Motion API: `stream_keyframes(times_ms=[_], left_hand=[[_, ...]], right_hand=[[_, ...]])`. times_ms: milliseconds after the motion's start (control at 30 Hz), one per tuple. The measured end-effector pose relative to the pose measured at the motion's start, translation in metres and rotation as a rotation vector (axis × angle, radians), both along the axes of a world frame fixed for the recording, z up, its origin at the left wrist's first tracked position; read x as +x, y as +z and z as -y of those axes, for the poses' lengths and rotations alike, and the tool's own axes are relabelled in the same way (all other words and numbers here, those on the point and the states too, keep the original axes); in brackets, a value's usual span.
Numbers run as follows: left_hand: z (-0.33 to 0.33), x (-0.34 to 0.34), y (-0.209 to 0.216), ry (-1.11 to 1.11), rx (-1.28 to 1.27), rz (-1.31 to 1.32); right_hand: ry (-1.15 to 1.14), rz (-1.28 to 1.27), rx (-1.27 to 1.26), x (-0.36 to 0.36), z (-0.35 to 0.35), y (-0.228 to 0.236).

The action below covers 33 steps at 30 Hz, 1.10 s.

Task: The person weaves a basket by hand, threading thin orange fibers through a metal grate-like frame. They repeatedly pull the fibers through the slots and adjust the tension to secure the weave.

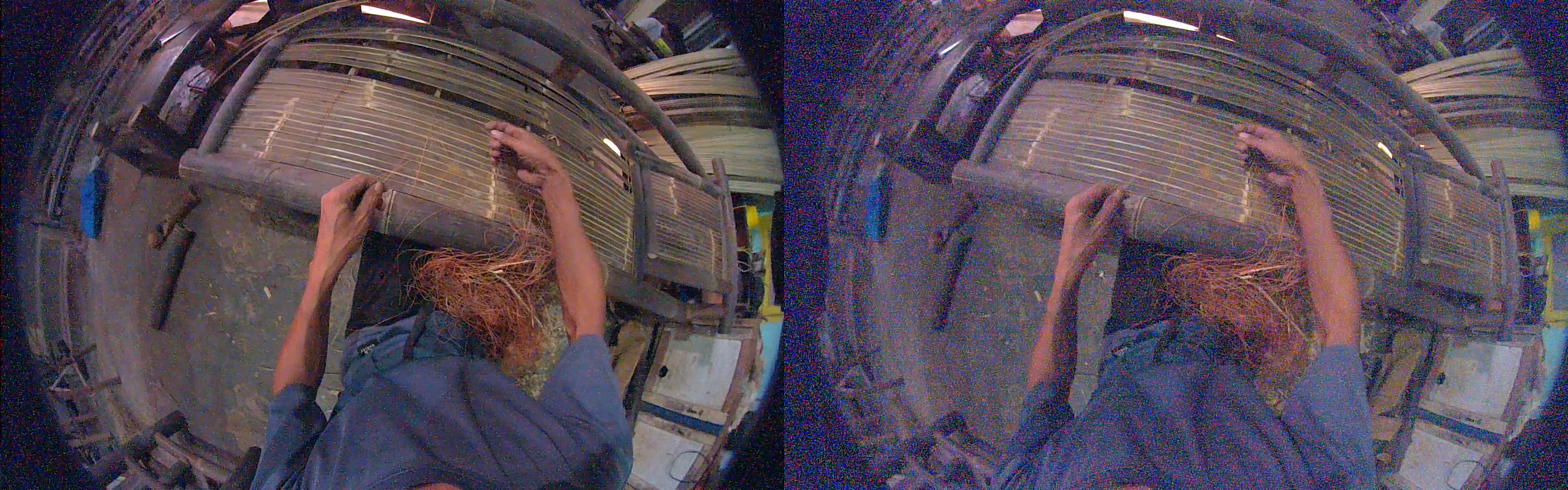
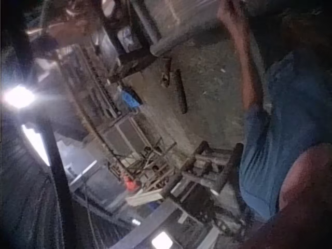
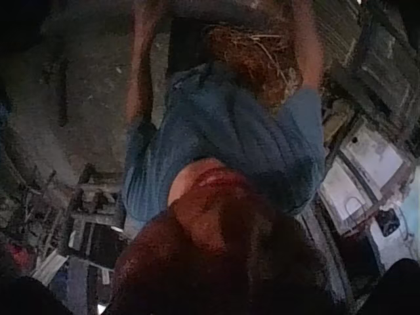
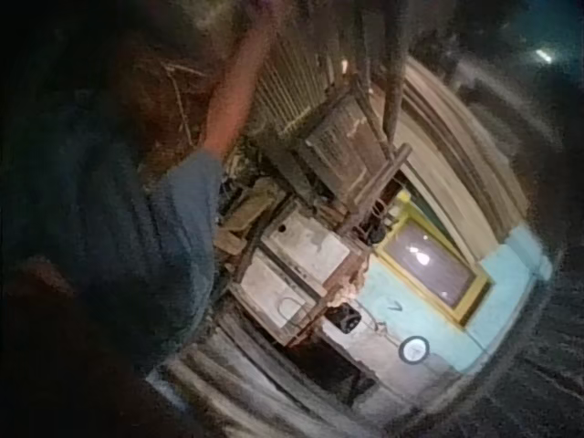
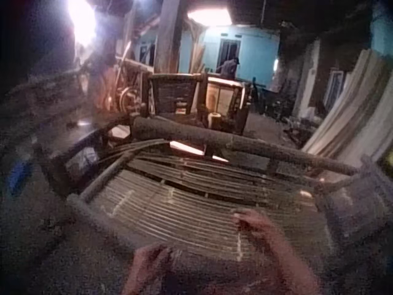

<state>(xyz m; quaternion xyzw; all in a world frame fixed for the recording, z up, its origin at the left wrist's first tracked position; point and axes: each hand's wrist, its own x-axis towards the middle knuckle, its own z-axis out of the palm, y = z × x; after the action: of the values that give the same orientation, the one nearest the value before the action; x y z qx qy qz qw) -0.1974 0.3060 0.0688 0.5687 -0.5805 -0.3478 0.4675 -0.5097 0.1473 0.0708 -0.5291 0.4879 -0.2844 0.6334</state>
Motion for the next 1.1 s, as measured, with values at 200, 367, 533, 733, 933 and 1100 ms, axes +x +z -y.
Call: stream_keyframes(times_ms=[200,367,533,733,933,1100], left_hand=[[0.01,-0.011,-0.006,-0.032,-0.014,-0.041],[0.027,-0.032,-0.005,-0.074,-0.042,0.091],[0.047,-0.052,-0.011,-0.216,0.001,0.256],[0.045,-0.065,0.009,-0.261,-0.097,0.195],[0.042,-0.054,-0.016,-0.195,-0.272,0.131],[-0.009,-0.007,-0.016,-0.15,-0.292,0.125]], right_hand=[[-0.068,0.396,-0.002,-0.011,-0.059,0.027],[-0.291,-0.063,-0.371,0.013,-0.096,0.044],[0.089,-0.025,-0.461,0.054,-0.093,0.026],[0.146,-0.366,-0.804,0.072,-0.091,0.013],[0.037,-0.588,-0.837,0.096,-0.109,0.029],[-0.148,-0.724,-0.745,0.053,-0.122,0.023]])
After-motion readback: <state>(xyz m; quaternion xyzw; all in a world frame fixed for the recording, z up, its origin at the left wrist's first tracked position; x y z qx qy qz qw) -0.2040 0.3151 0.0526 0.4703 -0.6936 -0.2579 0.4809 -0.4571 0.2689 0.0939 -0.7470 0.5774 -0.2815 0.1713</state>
